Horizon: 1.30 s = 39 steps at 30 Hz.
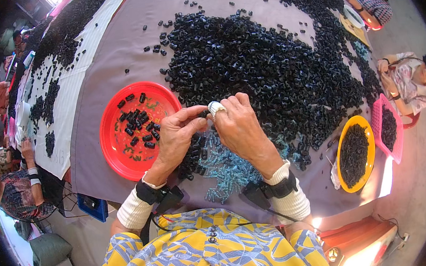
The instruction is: Manually assemble small black plastic components by joining two pieces together.
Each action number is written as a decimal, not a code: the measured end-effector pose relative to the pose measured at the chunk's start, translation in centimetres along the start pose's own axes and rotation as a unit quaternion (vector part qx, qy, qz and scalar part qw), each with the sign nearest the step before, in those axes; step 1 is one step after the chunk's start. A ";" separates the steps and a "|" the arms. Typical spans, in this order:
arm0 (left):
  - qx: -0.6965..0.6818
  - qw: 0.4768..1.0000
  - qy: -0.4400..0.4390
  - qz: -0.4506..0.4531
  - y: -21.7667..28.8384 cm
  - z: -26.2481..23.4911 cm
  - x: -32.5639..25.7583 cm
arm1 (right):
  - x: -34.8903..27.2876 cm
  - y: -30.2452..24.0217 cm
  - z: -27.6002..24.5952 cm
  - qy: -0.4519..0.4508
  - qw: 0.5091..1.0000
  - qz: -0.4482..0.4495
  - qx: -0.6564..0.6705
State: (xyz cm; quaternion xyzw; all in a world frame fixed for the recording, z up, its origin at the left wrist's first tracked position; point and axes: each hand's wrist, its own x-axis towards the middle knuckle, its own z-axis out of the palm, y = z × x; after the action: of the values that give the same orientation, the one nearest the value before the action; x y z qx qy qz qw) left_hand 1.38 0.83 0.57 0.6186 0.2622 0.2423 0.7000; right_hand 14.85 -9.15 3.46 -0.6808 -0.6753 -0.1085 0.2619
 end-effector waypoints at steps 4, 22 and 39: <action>0.017 1.000 -0.003 0.010 -0.3 0.0 0.0 | -0.2 0.0 0.2 -0.006 1.000 0.000 -0.009; 0.085 0.995 -0.006 0.046 0.1 0.3 -0.2 | -0.9 0.3 0.4 -0.061 0.998 -0.014 0.029; -0.156 0.976 -0.029 -0.147 0.2 0.2 0.3 | -0.4 1.2 0.9 -0.021 0.999 0.016 0.023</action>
State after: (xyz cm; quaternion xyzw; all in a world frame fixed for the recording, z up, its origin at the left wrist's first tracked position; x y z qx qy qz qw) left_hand 1.67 0.89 0.80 0.4632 0.2893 0.1567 0.8229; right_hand 15.84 -8.94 2.23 -0.6874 -0.6720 -0.0747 0.2652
